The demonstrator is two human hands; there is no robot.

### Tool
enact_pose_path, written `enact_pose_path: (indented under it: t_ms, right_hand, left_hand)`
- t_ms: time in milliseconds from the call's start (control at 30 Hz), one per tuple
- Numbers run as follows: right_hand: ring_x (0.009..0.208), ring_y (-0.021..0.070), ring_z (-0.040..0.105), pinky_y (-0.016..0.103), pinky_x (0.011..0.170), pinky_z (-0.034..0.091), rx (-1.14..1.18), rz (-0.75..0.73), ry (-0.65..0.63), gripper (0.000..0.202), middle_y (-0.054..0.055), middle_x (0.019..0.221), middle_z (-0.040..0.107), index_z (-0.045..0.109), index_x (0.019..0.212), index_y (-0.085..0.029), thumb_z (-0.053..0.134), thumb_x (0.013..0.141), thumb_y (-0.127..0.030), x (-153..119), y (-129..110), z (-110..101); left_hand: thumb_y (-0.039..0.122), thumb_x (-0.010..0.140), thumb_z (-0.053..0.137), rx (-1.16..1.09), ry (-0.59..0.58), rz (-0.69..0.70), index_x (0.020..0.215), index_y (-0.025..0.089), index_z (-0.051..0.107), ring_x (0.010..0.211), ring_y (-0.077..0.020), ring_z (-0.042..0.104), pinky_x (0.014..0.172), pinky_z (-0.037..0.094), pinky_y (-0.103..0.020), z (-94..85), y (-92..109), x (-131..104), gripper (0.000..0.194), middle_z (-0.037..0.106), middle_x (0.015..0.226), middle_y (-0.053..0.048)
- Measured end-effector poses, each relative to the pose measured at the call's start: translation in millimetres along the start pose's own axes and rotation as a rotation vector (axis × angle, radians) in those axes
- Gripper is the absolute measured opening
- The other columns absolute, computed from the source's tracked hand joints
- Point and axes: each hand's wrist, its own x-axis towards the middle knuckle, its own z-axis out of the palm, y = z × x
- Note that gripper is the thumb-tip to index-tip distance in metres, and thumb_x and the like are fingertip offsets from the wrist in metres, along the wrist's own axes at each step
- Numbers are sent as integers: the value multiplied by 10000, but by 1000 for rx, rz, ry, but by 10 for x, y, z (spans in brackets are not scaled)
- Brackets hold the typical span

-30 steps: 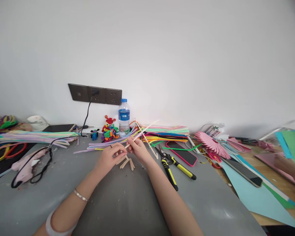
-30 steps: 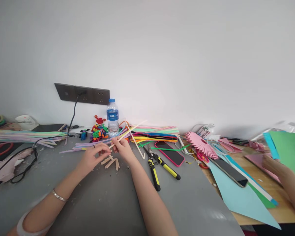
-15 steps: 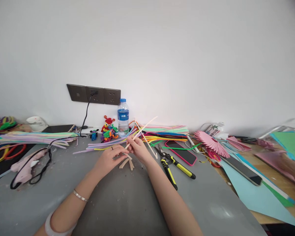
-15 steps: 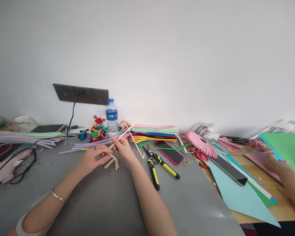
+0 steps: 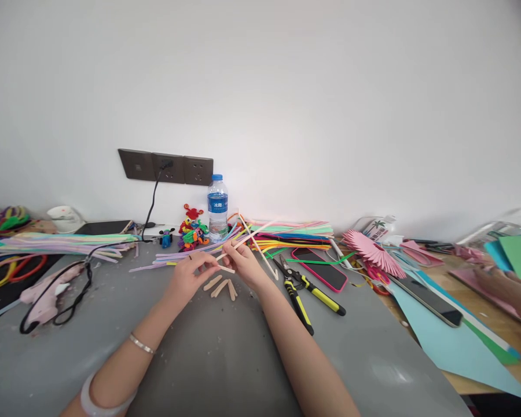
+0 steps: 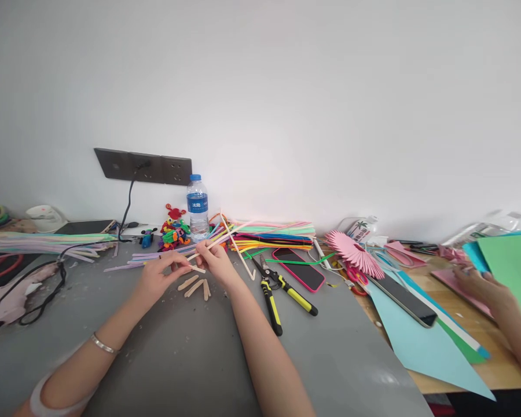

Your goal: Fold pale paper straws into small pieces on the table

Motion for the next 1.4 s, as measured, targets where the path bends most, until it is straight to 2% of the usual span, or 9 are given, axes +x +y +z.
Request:
enact_pose_path:
  t_ms: [167,333,533,700,800,1000,1200,1400]
  right_hand:
    - [504,70,444,208,527,334,9,0,-26,371,-71,577,490,477,728,-188,645,793,-513,2,5,-5]
    - [514,84,492,219,549,393,0,-10,-44,369,-63,578,515,475,726,-195,639,799,-517,-2,-4,6]
    - [524,77,512,215,562,434,23,-19,-42,344,-55,604,535,510,734,-190,657,796,-495,-8,-13,9]
    - [562,87,546,233,599,477,32,-47,-39,290,-42,636,578,553,784,-195,704,774,-443,-14,-19,8]
    - [597,98,585,250,629,504,37,-49,-33,276,-30,669,616,583,822,-191,753,737,-391,-8,-4,1]
    - [627,103,627,237,635,514,74,-48,4,279,-20,668,634,598,805,-176,777,718,-372,18,35,-24]
    - [652,113,640,255,665,522,73,-45,30,279,-4,711,666,648,847,-168,783,704,-365,20,44,-22]
    - [631,120,626,262,653,517,65,0,65,300,14,709,680,644,799,-152,786,683,-389,13,31,-29]
  left_hand:
    - [263,878,595,-39,25,-3,789,196,638,722,-145,591,617,472,-234,-18,6,14,119,655,840,-40]
    - [278,866,608,-36,103,-41,765,201,655,744,-158,625,625,490,-242,-22,18,3,135,671,819,-34]
    - [259,832,647,-29,178,-55,743,205,678,779,-175,662,771,513,-295,-26,-6,9,109,709,784,-25]
    - [269,833,637,-36,172,-168,784,208,690,732,-165,646,688,513,-270,-42,-4,1,95,702,785,-18]
    - [298,833,633,-47,187,-216,775,209,681,716,-160,634,694,514,-272,-42,-3,-8,117,685,766,-11]
    - [323,773,689,-122,250,-338,846,209,571,729,-171,653,665,505,-265,-22,18,-5,180,681,734,8]
    - [256,778,665,-304,200,-341,837,217,477,715,-156,655,686,523,-267,-5,53,8,201,650,700,24]
    - [237,789,628,-221,155,-294,903,207,564,720,-154,635,702,541,-282,10,44,12,134,622,743,10]
